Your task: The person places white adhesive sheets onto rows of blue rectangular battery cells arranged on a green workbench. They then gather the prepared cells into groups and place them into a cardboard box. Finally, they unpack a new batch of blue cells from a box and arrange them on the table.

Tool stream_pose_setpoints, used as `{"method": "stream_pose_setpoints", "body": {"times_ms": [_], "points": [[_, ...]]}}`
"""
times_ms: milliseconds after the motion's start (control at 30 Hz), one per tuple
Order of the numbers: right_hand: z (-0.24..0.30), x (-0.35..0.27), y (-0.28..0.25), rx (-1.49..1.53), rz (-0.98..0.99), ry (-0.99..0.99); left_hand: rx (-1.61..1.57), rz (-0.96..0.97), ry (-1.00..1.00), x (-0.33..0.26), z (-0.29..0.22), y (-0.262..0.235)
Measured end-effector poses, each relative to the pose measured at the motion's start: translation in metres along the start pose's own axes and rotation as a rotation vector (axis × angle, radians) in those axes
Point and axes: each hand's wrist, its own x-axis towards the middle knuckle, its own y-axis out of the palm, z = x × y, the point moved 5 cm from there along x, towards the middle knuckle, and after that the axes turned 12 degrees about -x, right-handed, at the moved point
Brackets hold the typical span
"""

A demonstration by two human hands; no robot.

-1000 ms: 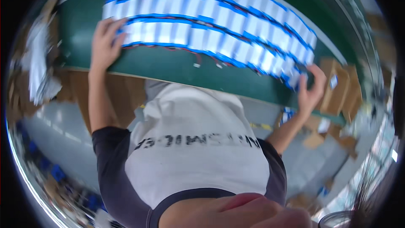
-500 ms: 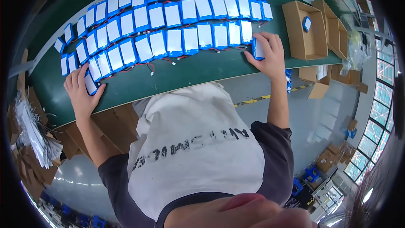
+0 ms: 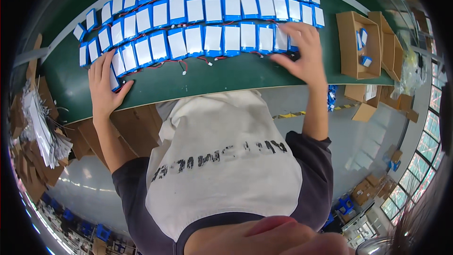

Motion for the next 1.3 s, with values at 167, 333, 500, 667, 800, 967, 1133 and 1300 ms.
{"method": "stream_pose_setpoints", "body": {"times_ms": [167, 333, 500, 667, 800, 967, 1133, 1300], "points": [[0.015, 0.009, 0.014, -0.127, -0.021, 0.005, -0.070, 0.019, 0.032, -0.003, 0.005, -0.001], [0.019, -0.005, 0.015, -0.156, 0.004, -0.023, 0.030, 0.000, 0.059, -0.022, 0.010, -0.004], [0.019, -0.015, 0.005, -0.065, -0.148, -0.069, 0.027, -0.140, 0.042, -0.033, 0.010, -0.011], [0.023, -0.024, 0.019, 1.609, -0.566, 0.740, -0.121, -0.458, 0.191, 0.003, -0.046, -0.009], [0.118, 0.028, 0.055, 2.615, 0.034, 0.628, -0.460, -0.339, 0.506, 0.089, -0.144, 0.015], [0.134, 0.033, 0.084, 2.557, -0.048, 1.010, -0.355, -0.046, 0.626, 0.130, -0.189, 0.070], [0.043, 0.016, 0.053, 2.605, -0.340, 0.919, -0.390, -0.192, 0.571, 0.117, -0.154, 0.021], [-0.107, -0.033, -0.067, 1.708, -0.856, 0.716, 0.214, -0.299, 0.088, 0.047, 0.024, -0.043]]}}
